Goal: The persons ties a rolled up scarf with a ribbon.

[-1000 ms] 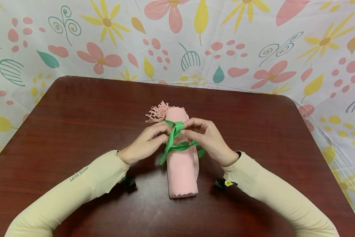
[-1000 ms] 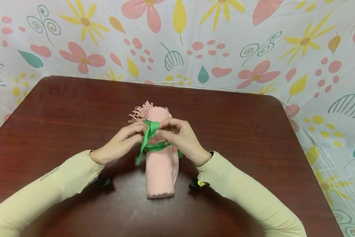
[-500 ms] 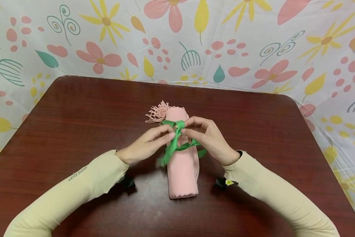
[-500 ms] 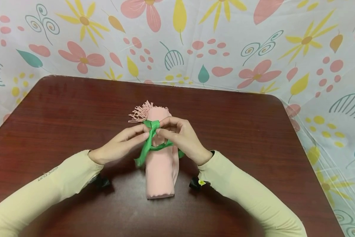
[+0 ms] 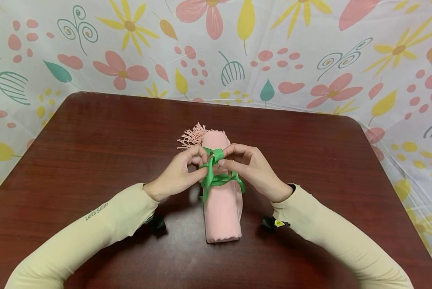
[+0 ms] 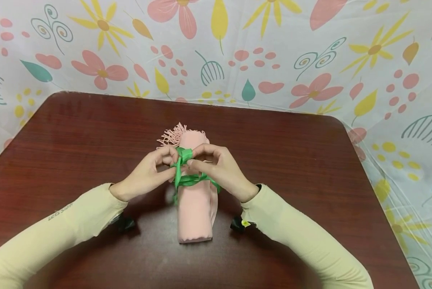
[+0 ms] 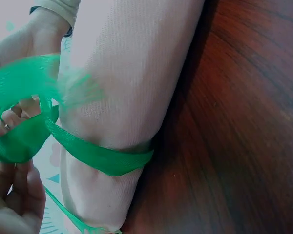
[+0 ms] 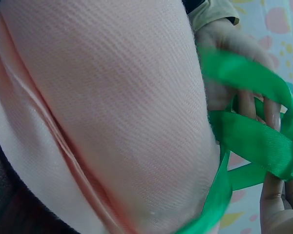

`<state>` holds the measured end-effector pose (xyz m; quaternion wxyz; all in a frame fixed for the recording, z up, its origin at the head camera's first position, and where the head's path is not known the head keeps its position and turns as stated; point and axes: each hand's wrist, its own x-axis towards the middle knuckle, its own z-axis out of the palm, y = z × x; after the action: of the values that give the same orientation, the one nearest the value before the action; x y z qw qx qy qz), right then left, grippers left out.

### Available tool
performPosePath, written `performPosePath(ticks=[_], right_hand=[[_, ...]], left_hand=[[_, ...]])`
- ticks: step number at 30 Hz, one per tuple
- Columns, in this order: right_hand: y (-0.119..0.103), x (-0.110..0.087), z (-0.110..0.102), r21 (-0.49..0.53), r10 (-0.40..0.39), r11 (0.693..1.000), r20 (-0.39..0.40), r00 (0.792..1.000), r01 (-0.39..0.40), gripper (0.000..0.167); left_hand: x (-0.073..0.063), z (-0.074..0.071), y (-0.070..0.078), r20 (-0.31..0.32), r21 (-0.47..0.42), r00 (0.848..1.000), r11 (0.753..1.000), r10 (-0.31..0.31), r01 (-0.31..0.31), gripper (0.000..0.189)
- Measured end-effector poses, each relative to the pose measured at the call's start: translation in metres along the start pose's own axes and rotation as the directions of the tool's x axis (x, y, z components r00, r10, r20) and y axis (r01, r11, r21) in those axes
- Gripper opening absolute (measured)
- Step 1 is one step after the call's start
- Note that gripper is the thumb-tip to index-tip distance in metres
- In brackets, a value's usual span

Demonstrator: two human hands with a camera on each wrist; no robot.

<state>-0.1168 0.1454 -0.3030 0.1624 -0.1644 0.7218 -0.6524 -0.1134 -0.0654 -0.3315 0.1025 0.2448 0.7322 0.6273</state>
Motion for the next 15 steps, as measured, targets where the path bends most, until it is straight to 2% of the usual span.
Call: performPosePath(ticks=[2,5,9,11,15], right_hand=[[0.001,0.0001,-0.0001,-0.018,-0.004,1.0,0.0,1.0,0.004,0.013],[0.0023,0.0005,-0.0001,-0.023,-0.01,1.0,-0.005,1.0,0.01,0.013],[0.0029,0.0007,-0.0008,-0.022,-0.013,1.0,-0.003,1.0,0.013,0.011],[0.0029,0.0005,-0.0012,-0.014,-0.018,1.0,0.0,1.0,0.018,0.01],[0.0044,0.0007,-0.0023,-0.001,-0.039,0.999,0.012,0.999,0.039,0.009]], left_hand=[[-0.0004,0.0003,0.0001,-0.004,-0.014,1.0,1.0,-0.016,0.016,0.014],[-0.001,0.0009,0.0017,0.025,-0.048,0.999,0.998,-0.04,0.041,0.015],[-0.0002,0.0003,0.0051,0.064,-0.128,0.995,0.988,-0.078,0.085,0.016],[0.0003,-0.0008,0.0058,0.062,-0.169,0.994,0.98,-0.093,0.103,0.02],[-0.0003,-0.0029,0.0058,0.078,-0.204,0.992,0.973,-0.096,0.11,0.028]])
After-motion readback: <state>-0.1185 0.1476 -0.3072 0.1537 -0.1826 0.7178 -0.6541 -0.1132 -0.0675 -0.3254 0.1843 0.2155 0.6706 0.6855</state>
